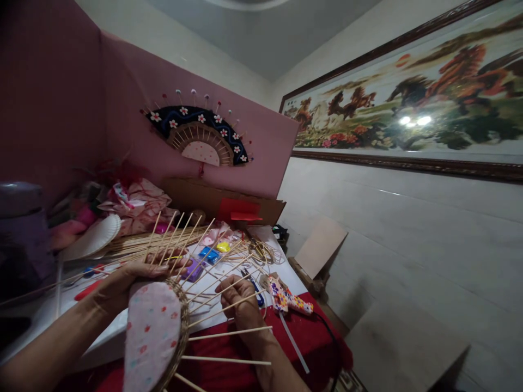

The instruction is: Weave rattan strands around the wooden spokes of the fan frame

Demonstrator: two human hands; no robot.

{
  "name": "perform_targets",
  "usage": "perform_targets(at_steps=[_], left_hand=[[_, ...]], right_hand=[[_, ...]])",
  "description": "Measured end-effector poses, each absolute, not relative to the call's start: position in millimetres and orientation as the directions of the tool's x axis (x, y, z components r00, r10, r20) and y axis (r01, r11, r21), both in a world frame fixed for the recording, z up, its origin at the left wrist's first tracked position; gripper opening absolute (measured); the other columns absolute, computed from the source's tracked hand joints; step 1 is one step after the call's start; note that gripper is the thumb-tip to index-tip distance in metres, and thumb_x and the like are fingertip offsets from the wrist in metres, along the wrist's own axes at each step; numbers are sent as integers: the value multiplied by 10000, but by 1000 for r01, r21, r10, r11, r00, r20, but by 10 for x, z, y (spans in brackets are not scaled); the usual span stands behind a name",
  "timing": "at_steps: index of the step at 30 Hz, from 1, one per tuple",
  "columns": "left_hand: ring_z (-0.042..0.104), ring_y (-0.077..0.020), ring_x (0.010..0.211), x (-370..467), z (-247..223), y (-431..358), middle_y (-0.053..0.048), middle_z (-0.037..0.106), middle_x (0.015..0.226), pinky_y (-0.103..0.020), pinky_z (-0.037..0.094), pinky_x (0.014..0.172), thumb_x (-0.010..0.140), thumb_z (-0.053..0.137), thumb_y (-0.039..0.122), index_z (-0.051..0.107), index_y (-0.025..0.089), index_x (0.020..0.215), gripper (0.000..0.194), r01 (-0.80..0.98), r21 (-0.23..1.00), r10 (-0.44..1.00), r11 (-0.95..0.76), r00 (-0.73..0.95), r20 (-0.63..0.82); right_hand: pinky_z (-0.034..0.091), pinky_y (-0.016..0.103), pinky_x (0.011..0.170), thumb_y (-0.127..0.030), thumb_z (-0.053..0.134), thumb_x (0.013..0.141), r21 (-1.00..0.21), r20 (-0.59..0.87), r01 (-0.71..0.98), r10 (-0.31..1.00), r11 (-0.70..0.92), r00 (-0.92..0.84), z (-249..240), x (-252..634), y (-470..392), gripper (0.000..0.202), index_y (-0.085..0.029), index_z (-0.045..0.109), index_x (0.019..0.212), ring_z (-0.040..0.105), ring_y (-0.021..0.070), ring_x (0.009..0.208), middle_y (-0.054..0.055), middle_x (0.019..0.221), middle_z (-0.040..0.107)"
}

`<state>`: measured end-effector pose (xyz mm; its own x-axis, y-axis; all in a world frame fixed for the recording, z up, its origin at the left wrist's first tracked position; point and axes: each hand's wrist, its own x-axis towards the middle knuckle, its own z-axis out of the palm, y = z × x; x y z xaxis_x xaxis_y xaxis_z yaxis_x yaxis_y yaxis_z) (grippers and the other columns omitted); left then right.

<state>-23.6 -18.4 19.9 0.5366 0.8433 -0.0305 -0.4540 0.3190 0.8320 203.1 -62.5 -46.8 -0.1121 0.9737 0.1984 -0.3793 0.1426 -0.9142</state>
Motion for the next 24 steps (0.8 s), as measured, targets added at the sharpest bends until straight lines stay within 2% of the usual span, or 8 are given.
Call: perform_targets(at_steps=[8, 13, 24], left_hand=[[676, -226, 815, -213, 224, -205, -132, 722, 880, -242, 537, 688, 620, 619, -34, 648, 86, 962, 363, -456, 835, 841, 308, 540, -15], [671, -254, 840, -221, 173, -174, -146, 719, 900, -261, 548, 659, 627, 606, -44, 641, 84, 983, 379, -473, 823, 841, 315, 541, -11], [670, -259, 843, -210, 185, -180, -136, 723, 873, -252, 552, 643, 607, 631, -36, 603, 90, 1065, 476, -472, 821, 836, 321, 549, -11]], right_hand=[[104, 178, 349, -399, 649, 753, -921, 225, -346, 970, 181, -91, -478, 2017, -635, 275, -154, 545, 683, 173, 27, 360, -109, 430, 277], [112, 189, 342, -394, 658, 743, -939, 229, -275, 972, 206, -54, -434, 1953, -694, 263, -156, 564, 684, 210, 32, 344, -100, 409, 324], [126, 200, 367, -365, 675, 731, -962, 155, -242, 981, 123, -119, -428, 1913, -744, 223, -164, 602, 669, 208, 40, 371, -96, 424, 321]])
